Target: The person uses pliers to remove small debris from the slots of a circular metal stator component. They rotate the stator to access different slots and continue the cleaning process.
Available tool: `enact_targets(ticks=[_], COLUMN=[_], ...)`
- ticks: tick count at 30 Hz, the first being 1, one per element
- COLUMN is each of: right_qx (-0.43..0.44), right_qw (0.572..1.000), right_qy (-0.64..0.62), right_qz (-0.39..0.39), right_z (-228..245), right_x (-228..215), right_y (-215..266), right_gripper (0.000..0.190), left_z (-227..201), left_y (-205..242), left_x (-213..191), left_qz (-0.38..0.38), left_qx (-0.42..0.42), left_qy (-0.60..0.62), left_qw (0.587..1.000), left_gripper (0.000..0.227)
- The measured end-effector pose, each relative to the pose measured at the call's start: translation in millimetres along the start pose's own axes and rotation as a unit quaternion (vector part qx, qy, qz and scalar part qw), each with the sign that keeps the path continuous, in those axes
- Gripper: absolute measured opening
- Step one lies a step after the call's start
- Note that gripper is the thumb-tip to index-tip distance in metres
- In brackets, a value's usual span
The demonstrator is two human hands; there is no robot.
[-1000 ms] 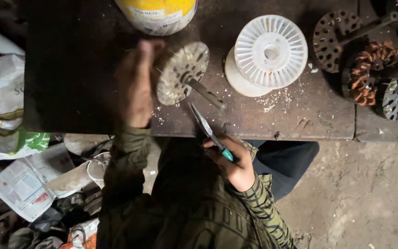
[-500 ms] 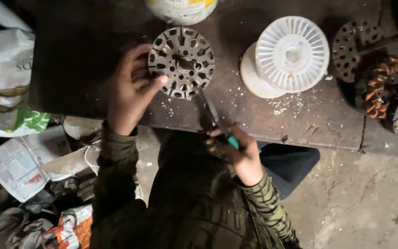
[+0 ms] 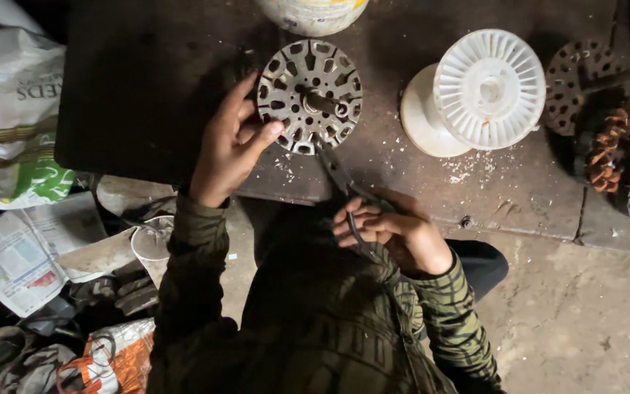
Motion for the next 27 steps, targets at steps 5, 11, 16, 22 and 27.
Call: enact_targets(ticks=[5,11,16,22,27], right_qx=[0.016,0.006,0.020,0.052,0.067], right_qw=[0.999,0.998,0.992,0.977,0.963], right_qy=[-0.029,-0.030,-0.106,-0.205,-0.259], right_qz=[-0.008,0.052,0.071,0.033,-0.020], right_z=[-8.2,-11.7,-21.2,-46.9,-67.9], right_x=[3.5,12.2,29.5,24.9,5.4], right_y=[-7.0,-7.5,-3.3,-6.9,-8.9], right_gripper=[0.037,0.029,0.032,0.031,0.033], left_z=[-3.5,-5.6,-15.4,-4.8,-7.7], left_y=[-0.6,-0.6,2.9,4.0,4.7], left_x=[-5.1,-5.5,0.0,-0.9,-2.3], left_qz=[0.010,-0.008,0.015,-0.013,-0.007], left_qx=[0.026,0.027,0.085,0.066,0.081], left_qy=[-0.052,-0.131,-0.069,-0.093,-0.088], left_qw=[0.998,0.991,0.994,0.993,0.993], left_gripper=[0.070,0.071,0.068,0.071,0.068])
Point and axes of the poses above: each hand's wrist, its own y-axis away from the middle knuckle, its own x-axis out of the palm, z = x × y, the point moved 8 cm from there along -y, towards the middle knuckle, and after that the axes turned 7 degrees about y, right-handed, at the moved point
